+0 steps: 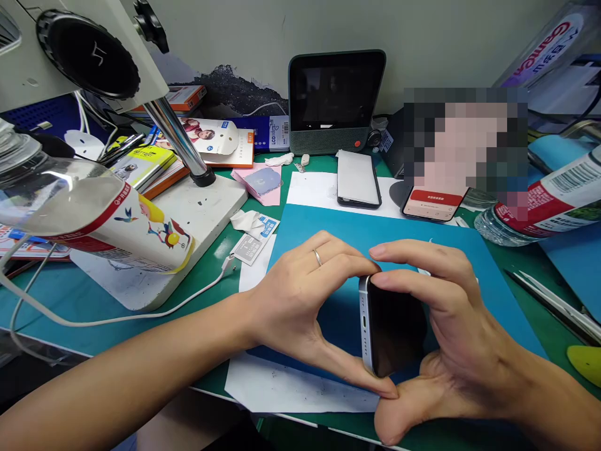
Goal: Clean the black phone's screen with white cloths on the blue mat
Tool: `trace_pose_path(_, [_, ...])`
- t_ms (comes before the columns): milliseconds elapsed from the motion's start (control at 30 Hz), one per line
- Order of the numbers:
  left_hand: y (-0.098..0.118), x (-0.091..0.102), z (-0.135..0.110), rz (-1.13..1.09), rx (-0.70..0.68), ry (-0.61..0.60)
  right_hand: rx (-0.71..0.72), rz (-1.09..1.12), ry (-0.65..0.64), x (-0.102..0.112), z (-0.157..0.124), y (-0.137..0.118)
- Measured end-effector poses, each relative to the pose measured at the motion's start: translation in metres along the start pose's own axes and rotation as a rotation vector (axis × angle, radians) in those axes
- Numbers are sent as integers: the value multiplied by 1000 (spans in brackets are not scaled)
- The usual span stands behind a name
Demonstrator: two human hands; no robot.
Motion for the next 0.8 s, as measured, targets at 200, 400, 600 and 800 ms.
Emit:
trace_pose_path(200, [1, -1, 1, -10, -12, -9, -5, 12, 8, 1, 1, 0])
trace_pose_path(400, [2, -1, 2, -4, -28, -11, -6, 30, 18, 0, 1, 0])
trace_pose_path(600, [3, 0, 2, 23, -54, -5, -3, 41, 25, 0, -1, 1])
trace_pose_path(800, [2, -1, 2, 35, -57, -8, -6, 48, 41, 0, -1, 2])
Point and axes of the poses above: each hand's wrist, its own z-axis towards the middle knuckle, its own x-axis out of the back of the hand, y = z × x, the point moved 5 cm from there along z, towards the middle knuckle, and after that the axes turned 8 degrees about z, right-handed, at the moved point
